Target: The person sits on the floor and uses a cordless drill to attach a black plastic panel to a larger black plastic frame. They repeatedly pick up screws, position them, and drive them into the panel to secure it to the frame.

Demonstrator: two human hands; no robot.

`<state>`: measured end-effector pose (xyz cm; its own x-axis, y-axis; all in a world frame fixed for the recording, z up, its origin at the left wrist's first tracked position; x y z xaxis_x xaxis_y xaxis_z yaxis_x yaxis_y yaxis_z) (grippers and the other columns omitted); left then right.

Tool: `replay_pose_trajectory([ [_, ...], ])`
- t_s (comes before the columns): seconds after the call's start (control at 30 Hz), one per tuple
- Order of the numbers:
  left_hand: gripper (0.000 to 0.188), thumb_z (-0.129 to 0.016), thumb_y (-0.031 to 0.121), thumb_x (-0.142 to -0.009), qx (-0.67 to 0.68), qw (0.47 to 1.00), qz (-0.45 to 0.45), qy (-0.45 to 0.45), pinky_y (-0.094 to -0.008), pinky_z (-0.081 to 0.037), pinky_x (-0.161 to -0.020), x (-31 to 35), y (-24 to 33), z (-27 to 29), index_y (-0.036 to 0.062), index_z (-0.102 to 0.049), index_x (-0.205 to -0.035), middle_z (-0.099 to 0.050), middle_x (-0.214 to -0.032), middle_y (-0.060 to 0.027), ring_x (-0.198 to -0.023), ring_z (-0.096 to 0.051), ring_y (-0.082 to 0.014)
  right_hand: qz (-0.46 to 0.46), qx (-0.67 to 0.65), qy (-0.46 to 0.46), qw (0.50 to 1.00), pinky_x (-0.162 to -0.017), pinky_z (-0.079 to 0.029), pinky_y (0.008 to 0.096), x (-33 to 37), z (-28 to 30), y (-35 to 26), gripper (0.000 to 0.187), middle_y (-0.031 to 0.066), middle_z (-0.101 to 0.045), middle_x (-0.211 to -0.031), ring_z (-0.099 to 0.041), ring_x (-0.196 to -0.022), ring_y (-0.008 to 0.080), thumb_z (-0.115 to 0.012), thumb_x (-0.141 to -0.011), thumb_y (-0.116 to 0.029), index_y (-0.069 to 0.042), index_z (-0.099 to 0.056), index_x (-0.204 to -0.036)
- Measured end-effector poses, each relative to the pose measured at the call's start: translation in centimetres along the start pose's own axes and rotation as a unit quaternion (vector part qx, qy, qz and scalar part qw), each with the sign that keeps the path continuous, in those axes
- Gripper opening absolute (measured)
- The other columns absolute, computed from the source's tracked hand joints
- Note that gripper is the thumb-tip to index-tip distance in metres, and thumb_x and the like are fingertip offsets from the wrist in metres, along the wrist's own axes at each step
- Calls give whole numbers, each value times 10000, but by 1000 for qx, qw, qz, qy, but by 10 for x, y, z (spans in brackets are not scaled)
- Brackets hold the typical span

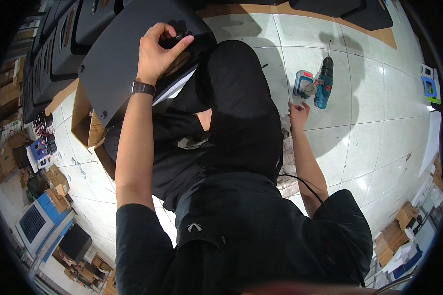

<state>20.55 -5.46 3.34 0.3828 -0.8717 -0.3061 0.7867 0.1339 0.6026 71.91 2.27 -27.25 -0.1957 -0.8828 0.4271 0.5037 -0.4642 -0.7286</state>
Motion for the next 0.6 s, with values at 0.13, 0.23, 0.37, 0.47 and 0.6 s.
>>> replay_pose_trajectory([
  [0.13, 263, -859, 242, -855, 8, 1000, 2, 17, -337, -529, -767, -5, 0, -6, 38, -733, -962, -688, -864, -53, -806, -626, -192, 184, 29, 150, 971, -817, -554, 363, -22, 8, -13, 908, 213, -557, -1335, -631, -1049, 244, -927, -797, -293, 33, -399, -1461],
  [0.23, 266, -853, 237, -867, 14, 999, -27, 30, -332, -527, -762, -1, -3, -2, 35, -738, -996, -690, -877, -58, -802, -624, -198, 181, 16, 132, 974, -908, -528, 381, -10, 9, -47, 954, 211, -473, -1404, -546, -1183, 260, -944, -778, -305, 37, -387, -1474],
  [0.37, 237, -815, 186, -908, 26, 999, -41, 17, -318, -523, -780, -5, 0, -2, 28, -740, -1067, -687, -910, -69, -823, -628, -193, 188, -46, 131, 972, -916, -530, 388, -26, 5, -36, 966, 198, -489, -1356, -539, -1175, 277, -945, -770, -304, 37, -391, -1483],
  [0.47, 209, -763, 145, -969, 106, 991, 14, 80, -300, -522, -823, 2, -23, -1, 16, -725, -1128, -684, -961, -60, -865, -629, -156, 172, -82, 114, 975, -921, -533, 414, -21, 1, -32, 916, 216, -490, -1361, -546, -1172, 303, -922, -783, -287, 46, -418, -1472],
  [0.6, 245, -765, 155, -987, 236, 952, 145, 126, -277, -518, -916, 18, -37, 21, 37, -723, -1198, -724, -1051, -40, -983, -682, -149, 63, -36, 63, 995, -923, -539, 386, -18, -3, 7, 834, 197, -580, -1306, -597, -1124, 292, -896, -808, -299, 56, -504, -1451],
])
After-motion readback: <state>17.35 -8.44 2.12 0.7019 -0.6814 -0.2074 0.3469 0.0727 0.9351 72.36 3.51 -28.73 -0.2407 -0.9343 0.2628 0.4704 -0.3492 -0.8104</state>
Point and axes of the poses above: each hand's wrist, its own x-axis away from the middle knuckle, its own z-axis out of the back of the hand, y = z × x, the point moved 4 cm from there along -x, towards the middle knuckle
